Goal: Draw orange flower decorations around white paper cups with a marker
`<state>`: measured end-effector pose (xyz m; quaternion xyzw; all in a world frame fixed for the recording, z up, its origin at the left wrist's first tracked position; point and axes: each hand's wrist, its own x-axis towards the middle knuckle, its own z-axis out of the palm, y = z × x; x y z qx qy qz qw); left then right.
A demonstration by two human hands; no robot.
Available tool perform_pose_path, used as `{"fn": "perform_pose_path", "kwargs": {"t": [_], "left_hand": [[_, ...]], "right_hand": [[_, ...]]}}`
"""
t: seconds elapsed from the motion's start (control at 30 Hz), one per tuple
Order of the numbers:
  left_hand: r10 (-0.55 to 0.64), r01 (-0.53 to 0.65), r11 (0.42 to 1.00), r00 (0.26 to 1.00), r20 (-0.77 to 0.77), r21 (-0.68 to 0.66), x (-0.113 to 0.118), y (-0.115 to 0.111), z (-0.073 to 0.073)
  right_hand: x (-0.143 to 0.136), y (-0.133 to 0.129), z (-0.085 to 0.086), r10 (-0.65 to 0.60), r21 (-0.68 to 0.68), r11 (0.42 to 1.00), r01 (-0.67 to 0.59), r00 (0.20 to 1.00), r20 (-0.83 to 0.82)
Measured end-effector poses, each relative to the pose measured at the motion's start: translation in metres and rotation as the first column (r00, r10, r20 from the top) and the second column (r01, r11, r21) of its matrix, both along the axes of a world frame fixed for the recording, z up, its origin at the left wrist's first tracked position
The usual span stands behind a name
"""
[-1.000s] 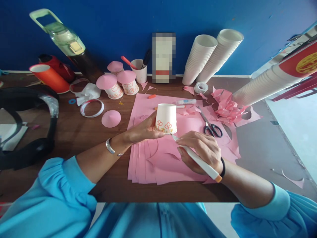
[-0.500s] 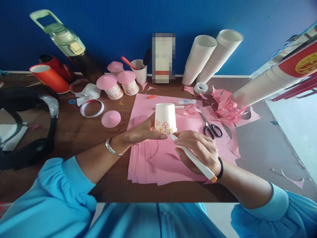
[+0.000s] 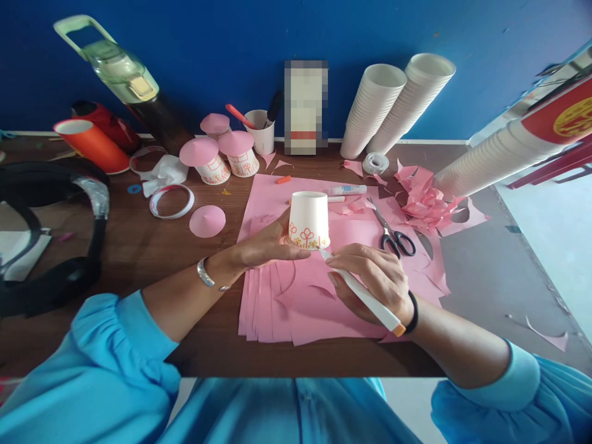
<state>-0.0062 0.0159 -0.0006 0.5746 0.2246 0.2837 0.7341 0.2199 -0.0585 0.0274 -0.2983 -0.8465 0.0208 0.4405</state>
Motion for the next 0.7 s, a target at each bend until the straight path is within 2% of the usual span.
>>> {"fn": "perform_pose_path", "kwargs": {"t": [0.23,0.53,0.7], "left_hand": [[0.003,-0.003,1.000,0.998,-0.056,-0.005,-0.0009,0.0001,0.0008],[-0.002,0.002,1.000,1.000,-0.016,-0.001,-0.0014,0.0005,-0.0033],[0.003,-0.004,1.000,0.999,-0.046,-0.019,0.0004,0.0009,-0.0015]], "right_hand": [[-0.0011,-0.0011,-0.0007,0.002,-0.012,1.000,-0.002,1.000,0.006],[0.0004,-0.0017,0.0003,-0.003,0.004,1.000,0.003,1.000,0.006],[-0.0014,-0.0014,0.0004,0.014,0.009,1.000,-0.014,1.000,0.011]]}}
